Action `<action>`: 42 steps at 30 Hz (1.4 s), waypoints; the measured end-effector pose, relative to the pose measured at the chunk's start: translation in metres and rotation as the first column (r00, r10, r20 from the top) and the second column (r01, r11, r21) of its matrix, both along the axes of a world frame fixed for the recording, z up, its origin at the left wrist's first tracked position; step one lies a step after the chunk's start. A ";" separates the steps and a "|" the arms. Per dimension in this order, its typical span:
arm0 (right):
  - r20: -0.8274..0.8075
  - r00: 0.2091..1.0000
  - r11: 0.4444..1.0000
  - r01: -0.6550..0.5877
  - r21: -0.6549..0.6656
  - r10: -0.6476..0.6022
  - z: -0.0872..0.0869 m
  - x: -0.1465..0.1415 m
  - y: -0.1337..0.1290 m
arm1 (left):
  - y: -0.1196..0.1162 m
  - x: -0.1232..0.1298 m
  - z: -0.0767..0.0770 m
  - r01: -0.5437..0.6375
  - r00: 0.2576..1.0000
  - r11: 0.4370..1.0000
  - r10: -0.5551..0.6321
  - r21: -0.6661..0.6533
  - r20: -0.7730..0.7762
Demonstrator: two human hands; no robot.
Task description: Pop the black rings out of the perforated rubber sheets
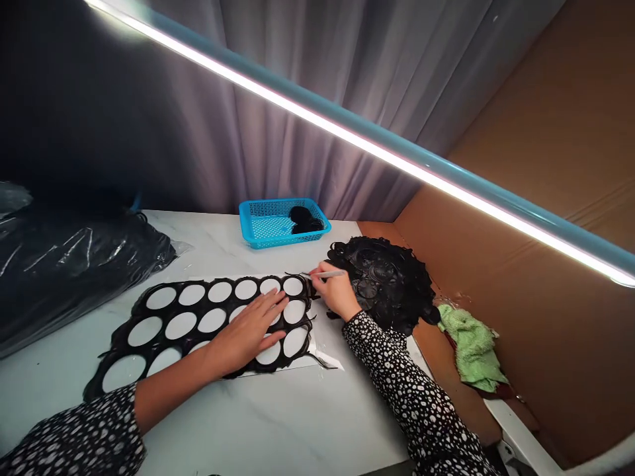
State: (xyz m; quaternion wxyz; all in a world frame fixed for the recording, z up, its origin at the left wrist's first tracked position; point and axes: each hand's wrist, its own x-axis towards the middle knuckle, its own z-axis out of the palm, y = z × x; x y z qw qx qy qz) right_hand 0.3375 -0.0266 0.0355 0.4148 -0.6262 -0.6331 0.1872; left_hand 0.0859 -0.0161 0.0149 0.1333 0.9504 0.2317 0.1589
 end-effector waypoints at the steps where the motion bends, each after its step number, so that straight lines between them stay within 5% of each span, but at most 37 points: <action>1: -0.029 0.997 0.997 -0.076 -0.030 0.075 -0.003 -0.010 0.000 | 0.004 0.004 -0.003 -0.039 0.999 0.999 0.040 0.015 -0.020; 4: -0.055 0.986 0.982 -0.164 -0.097 0.160 -0.010 -0.024 0.004 | 0.009 0.008 -0.011 -0.083 0.993 0.996 0.086 0.040 -0.082; 9: 0.095 0.987 0.988 0.120 0.098 -0.130 -0.006 -0.011 0.016 | 0.006 0.006 -0.016 -0.075 0.994 0.995 0.080 0.070 -0.069; 12: 0.115 0.993 0.997 -0.032 0.064 0.024 -0.005 -0.011 0.016 | 0.006 0.006 -0.014 -0.063 0.995 0.996 0.068 0.057 -0.076; 16: -0.066 0.959 0.954 -0.281 -0.107 0.275 -0.011 -0.021 0.011 | 0.007 0.007 -0.015 -0.052 0.996 0.998 0.054 0.032 -0.065; 29: -0.132 0.943 0.927 -0.325 -0.186 0.304 -0.014 -0.023 0.008 | 0.005 0.008 -0.015 -0.053 0.996 0.998 0.054 0.017 -0.072; 36: 0.164 0.947 0.961 -0.270 -0.060 0.277 -0.020 -0.038 -0.008 | 0.006 0.008 -0.018 -0.053 0.997 0.998 0.054 0.019 -0.047; 42: 0.505 0.844 0.973 -0.227 0.032 0.180 -0.027 -0.028 -0.005 | 0.006 0.009 -0.014 -0.058 0.994 0.998 0.059 0.020 -0.089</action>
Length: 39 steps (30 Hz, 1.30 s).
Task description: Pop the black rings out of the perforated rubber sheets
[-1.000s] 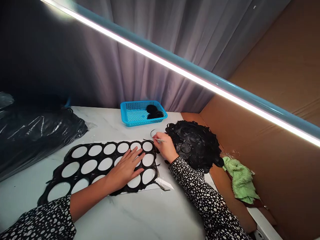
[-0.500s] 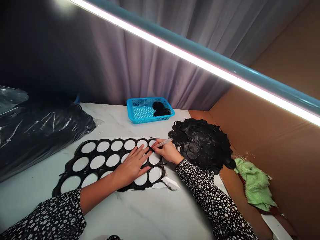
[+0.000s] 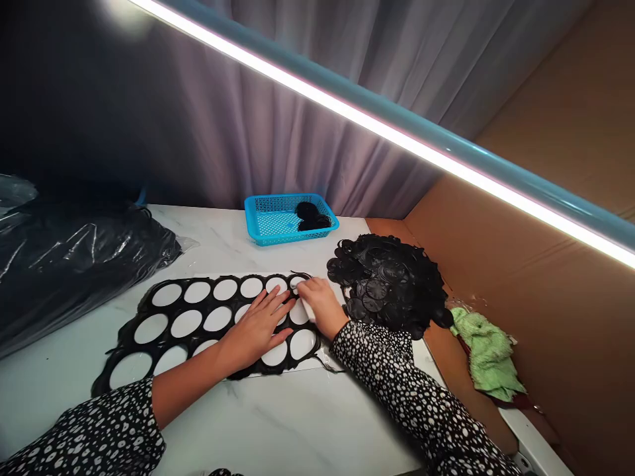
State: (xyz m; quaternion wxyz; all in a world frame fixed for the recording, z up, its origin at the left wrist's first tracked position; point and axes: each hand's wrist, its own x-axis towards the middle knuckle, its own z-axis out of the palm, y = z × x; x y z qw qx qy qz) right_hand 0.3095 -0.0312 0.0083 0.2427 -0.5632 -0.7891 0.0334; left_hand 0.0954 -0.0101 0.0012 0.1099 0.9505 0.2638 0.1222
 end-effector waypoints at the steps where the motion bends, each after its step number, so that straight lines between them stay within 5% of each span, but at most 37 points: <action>1: 0.012 0.995 0.994 0.097 0.040 -0.098 0.005 0.011 0.008 | 0.000 0.000 0.001 -0.002 1.000 1.000 0.002 -0.001 -0.005; 4: -0.124 0.873 0.864 0.486 0.129 -0.472 0.025 0.047 0.036 | -0.001 0.000 0.006 0.006 1.000 1.000 -0.006 -0.004 -0.016; 6: -0.228 0.814 0.823 0.563 0.077 -0.535 0.037 0.058 0.049 | -0.001 -0.004 0.010 0.025 1.000 1.000 -0.025 0.013 0.001; 11: -0.358 0.903 0.971 0.216 -0.099 -0.237 0.037 0.014 0.046 | 0.002 -0.029 0.014 -0.086 0.996 0.990 0.084 0.110 0.028; 17: -0.531 0.846 0.951 -0.130 -0.282 -0.042 0.018 -0.043 0.024 | 0.001 -0.050 0.002 -0.092 0.996 0.992 0.092 0.086 0.004; 23: -0.599 0.799 0.937 -0.168 -0.306 -0.053 0.009 -0.044 0.022 | 0.000 -0.048 -0.001 -0.088 0.996 0.993 0.089 0.074 -0.012; 29: -0.536 0.844 0.945 -0.176 -0.274 0.002 0.008 -0.044 0.021 | -0.001 -0.048 -0.001 -0.091 0.996 0.995 0.090 0.049 0.007; 36: -0.090 0.991 0.992 -0.105 -0.068 0.099 0.001 -0.060 0.009 | -0.001 -0.049 -0.001 -0.089 0.996 0.995 0.088 0.044 0.025; 39: 0.009 0.997 0.996 0.074 0.043 -0.074 0.004 -0.034 0.026 | 0.000 -0.049 -0.003 -0.091 0.996 0.994 0.089 0.062 0.024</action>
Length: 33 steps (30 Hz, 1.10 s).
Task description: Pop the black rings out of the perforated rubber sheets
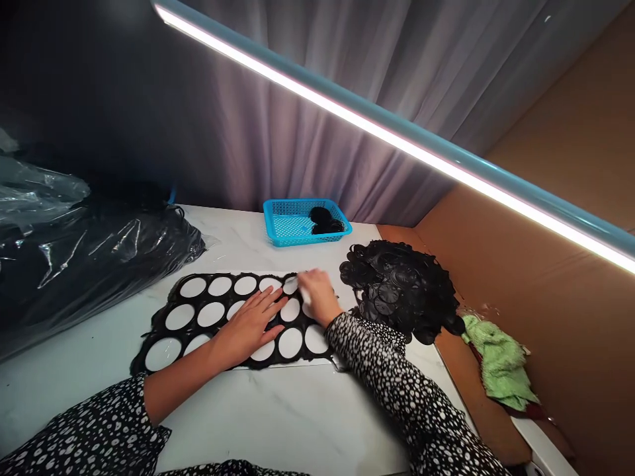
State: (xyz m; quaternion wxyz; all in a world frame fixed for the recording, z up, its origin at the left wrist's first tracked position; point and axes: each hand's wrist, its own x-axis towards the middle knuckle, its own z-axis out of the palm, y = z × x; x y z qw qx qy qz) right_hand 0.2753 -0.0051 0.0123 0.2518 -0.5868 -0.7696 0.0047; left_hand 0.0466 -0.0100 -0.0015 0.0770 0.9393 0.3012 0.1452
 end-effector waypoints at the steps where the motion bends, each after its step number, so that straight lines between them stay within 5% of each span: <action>1: -0.029 0.991 0.990 0.135 0.038 -0.134 0.004 0.014 0.007 | 0.001 0.000 0.000 0.000 1.000 1.000 0.000 0.000 -0.002; 3: -0.148 0.915 0.918 0.389 0.079 -0.375 0.015 0.043 0.018 | 0.002 0.000 0.002 0.007 1.000 1.000 -0.007 -0.010 -0.010; 5: -0.262 0.877 0.901 0.431 0.054 -0.404 0.026 0.060 0.018 | 0.002 -0.001 0.007 0.023 1.000 1.000 -0.024 -0.020 -0.009; 9: -0.369 0.917 0.988 0.128 -0.087 -0.152 0.035 0.036 -0.017 | -0.007 -0.010 0.016 0.060 0.997 0.998 -0.061 0.009 0.049; 13: -0.515 0.857 0.954 -0.158 -0.253 0.006 0.025 -0.013 -0.056 | -0.027 -0.024 0.014 0.128 0.991 0.992 -0.128 -0.011 0.032; 17: -0.578 0.816 0.933 -0.214 -0.288 0.009 0.010 -0.030 -0.069 | -0.039 -0.029 0.007 0.125 0.992 0.991 -0.125 -0.037 0.016; 27: -0.469 0.881 0.950 -0.193 -0.244 0.058 0.010 -0.029 -0.066 | -0.037 -0.028 0.009 0.099 0.994 0.986 -0.094 -0.135 0.047; 33: -0.117 0.976 0.963 -0.200 -0.182 0.181 0.008 -0.046 -0.078 | -0.038 -0.028 0.011 0.095 0.995 0.983 -0.088 -0.155 0.051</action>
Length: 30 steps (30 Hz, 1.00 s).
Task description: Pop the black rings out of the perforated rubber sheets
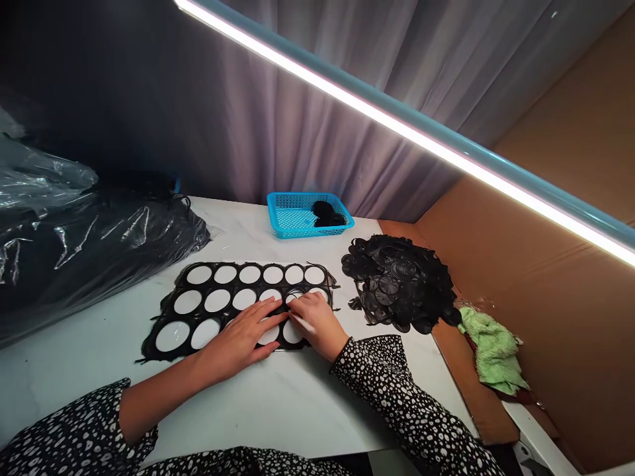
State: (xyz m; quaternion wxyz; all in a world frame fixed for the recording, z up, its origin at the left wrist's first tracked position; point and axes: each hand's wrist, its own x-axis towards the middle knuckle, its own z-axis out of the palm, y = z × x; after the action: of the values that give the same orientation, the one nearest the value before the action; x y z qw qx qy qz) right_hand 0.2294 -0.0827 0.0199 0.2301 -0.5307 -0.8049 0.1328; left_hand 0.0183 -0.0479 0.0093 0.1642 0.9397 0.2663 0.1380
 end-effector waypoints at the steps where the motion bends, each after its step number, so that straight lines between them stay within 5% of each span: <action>1: 0.071 0.997 0.998 -0.035 0.044 0.031 -0.001 -0.001 -0.001 | 0.000 0.000 0.000 0.000 1.000 1.000 0.000 0.000 -0.006; 3: 0.166 0.986 0.992 -0.043 0.121 0.022 -0.002 0.006 0.005 | 0.000 -0.001 0.001 0.003 1.000 1.000 -0.003 0.000 -0.006; 6: 0.130 0.950 0.941 0.251 0.226 -0.284 0.004 0.047 0.029 | -0.001 -0.001 0.001 0.005 1.000 1.000 -0.005 0.000 -0.009; 8: 0.011 0.817 0.790 0.555 0.259 -0.577 0.011 0.083 0.046 | -0.001 -0.001 0.002 0.006 1.000 1.000 -0.006 0.005 -0.020; 10: -0.103 0.734 0.705 0.675 0.219 -0.671 0.019 0.108 0.053 | -0.002 -0.002 0.004 0.009 1.000 1.000 -0.009 0.025 -0.004; 12: -0.203 0.771 0.765 0.632 0.123 -0.604 0.025 0.111 0.046 | -0.003 -0.003 0.006 0.027 0.999 0.998 -0.028 0.052 0.028; 16: -0.341 0.900 0.962 0.242 -0.122 -0.270 0.023 0.060 0.003 | -0.006 -0.012 0.010 0.202 0.978 0.978 -0.205 0.048 0.050; 20: -0.401 0.903 0.961 0.043 -0.274 -0.155 0.015 0.014 -0.036 | -0.008 -0.019 0.009 0.275 0.961 0.961 -0.275 0.007 0.016; 30: -0.427 0.883 0.967 0.098 -0.237 -0.194 0.006 0.002 -0.050 | -0.006 -0.019 0.006 0.300 0.954 0.954 -0.300 -0.003 0.002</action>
State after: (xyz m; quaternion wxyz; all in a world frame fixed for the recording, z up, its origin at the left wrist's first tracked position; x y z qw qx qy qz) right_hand 0.2319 -0.1324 0.0262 0.3610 -0.5664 -0.6696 0.3170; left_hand -0.0007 -0.0537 0.0155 0.1850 0.9689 0.1205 0.1116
